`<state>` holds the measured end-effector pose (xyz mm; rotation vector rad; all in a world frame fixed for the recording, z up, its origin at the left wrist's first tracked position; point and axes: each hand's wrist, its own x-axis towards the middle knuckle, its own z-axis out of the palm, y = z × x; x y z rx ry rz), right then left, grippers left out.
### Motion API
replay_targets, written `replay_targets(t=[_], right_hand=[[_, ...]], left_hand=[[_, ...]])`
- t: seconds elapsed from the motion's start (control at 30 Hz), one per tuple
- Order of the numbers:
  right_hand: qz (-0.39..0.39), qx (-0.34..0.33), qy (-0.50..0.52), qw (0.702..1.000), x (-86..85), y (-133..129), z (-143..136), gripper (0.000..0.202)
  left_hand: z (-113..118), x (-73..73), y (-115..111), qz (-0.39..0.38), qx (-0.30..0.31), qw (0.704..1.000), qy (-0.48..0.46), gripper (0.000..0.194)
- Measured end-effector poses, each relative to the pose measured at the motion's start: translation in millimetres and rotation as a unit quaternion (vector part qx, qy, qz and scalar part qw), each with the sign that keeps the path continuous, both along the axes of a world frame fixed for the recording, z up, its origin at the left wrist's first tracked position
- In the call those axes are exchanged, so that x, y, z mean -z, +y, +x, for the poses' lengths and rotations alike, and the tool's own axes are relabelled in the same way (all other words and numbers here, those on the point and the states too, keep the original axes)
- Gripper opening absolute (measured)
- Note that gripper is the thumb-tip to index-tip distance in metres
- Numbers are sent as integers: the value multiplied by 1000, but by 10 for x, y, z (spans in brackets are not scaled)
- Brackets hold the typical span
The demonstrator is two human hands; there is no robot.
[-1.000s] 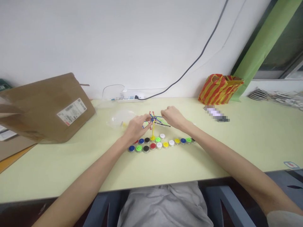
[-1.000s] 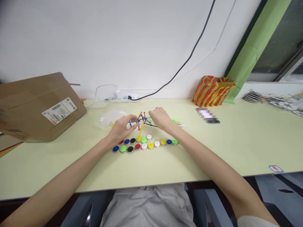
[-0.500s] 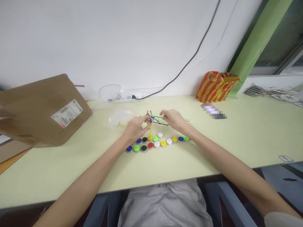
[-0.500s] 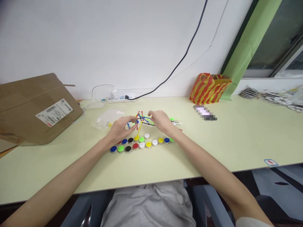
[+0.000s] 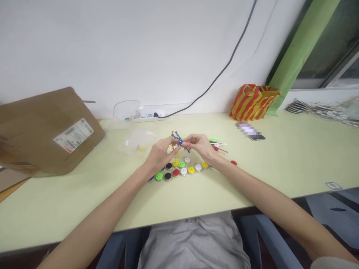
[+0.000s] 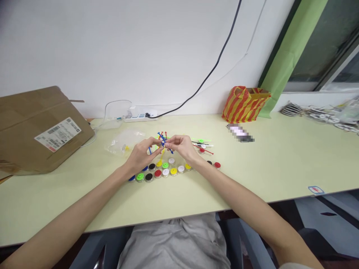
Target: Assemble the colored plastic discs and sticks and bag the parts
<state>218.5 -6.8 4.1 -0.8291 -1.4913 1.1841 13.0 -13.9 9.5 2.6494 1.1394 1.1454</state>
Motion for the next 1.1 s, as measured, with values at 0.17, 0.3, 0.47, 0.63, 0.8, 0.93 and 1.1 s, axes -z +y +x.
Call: replay_targets(t=[0.17,0.3,0.47,0.63,0.8,0.93,1.1], right_hand=[[-55,-62,83,993,52,9,13,35],[-107,-122,135,978,41,-12,26,35],[-119,-157,104,975,20,-25,51,38],[-116,-182,41,975,1,-56,70,38],[-90,-199,-10,976,-74,-113,71,36],[-42,-138,-2,990,-134,-155,29,40],[4,-47,13,999,-161,-160,-18,34]], left_hand=[[36,-13,-45,-11,17,999,-30,19],[47,-16,-65,-24,27,999,-39,19],[65,-12,-87,-46,45,996,-61,19],[84,-23,-148,-42,77,993,-83,15],[71,-38,-188,-23,92,994,-62,14],[61,-15,-134,-11,53,998,-43,15],[-27,-20,17,32,6,999,13,34]])
